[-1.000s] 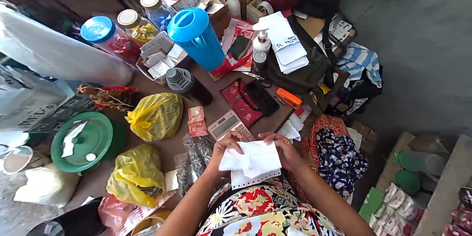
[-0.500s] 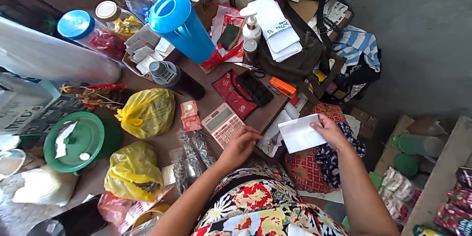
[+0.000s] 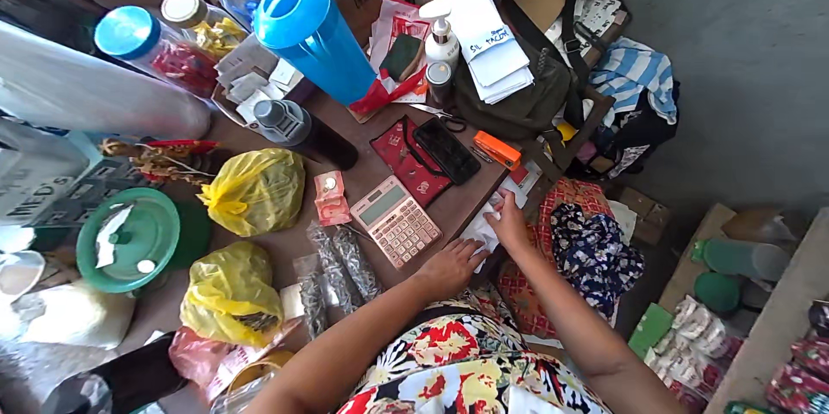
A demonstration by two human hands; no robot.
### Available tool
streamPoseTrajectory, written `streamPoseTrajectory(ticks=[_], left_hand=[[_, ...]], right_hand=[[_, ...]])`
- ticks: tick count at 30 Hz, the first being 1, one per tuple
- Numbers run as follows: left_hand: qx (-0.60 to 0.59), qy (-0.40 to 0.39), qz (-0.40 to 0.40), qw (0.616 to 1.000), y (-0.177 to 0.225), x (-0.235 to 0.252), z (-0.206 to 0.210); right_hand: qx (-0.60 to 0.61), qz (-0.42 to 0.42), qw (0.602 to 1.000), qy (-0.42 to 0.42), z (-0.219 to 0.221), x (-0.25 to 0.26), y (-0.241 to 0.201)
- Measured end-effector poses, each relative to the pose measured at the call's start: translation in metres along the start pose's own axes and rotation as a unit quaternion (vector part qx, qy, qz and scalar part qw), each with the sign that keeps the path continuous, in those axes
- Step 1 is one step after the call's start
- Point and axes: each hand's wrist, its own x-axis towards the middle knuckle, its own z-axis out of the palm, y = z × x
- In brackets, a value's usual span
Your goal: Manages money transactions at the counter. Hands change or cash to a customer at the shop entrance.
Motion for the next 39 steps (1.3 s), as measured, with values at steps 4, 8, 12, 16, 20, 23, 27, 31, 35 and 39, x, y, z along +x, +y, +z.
streamPoseTrajectory(ticks=[4,8,12,16,20,23,27,31,35,39], left_hand=[[0.038,0.049,0.019,0.998,0.0,0.006,0.007],[-0.012,0.045,-0.021,0.999,0.006,0.015,0.006],[-0.171,0.073,-0.1,0.977,0.001,0.02,0.015],[-0.135,-0.006,-0.15,0.979,0.001,0.025,0.015],[-0.023,-0.119,-0.155,0.98,0.002,0.035,0.022],[0.034,-0.165,-0.145,0.975,0.001,0.036,0.032],[0.004,-0.187,-0.208,0.96,0.0,0.044,0.038],[-0.06,-0.121,-0.286,0.949,-0.005,0.058,0.047],[-0.064,-0.055,-0.24,0.967,-0.019,0.052,0.059],[-0.104,-0.009,-0.205,0.973,-0.03,0.051,0.067]], right_hand=[[0.084,-0.01,0.994,0.073,0.022,-0.003,0.015],[0.017,-0.003,0.992,0.128,0.016,0.012,0.007],[-0.027,-0.093,0.987,0.128,0.032,0.008,0.025],[-0.059,-0.178,0.976,0.115,0.036,0.005,0.037],[-0.271,-0.197,0.942,0.034,0.019,-0.009,0.034],[-0.346,-0.156,0.924,-0.053,0.018,-0.011,0.041],[-0.346,-0.074,0.934,-0.047,0.035,0.001,0.028],[-0.321,0.011,0.946,-0.054,0.05,0.023,0.005],[-0.267,-0.116,0.954,-0.077,0.015,0.015,0.02],[-0.061,-0.154,0.97,0.177,-0.005,-0.028,0.074]])
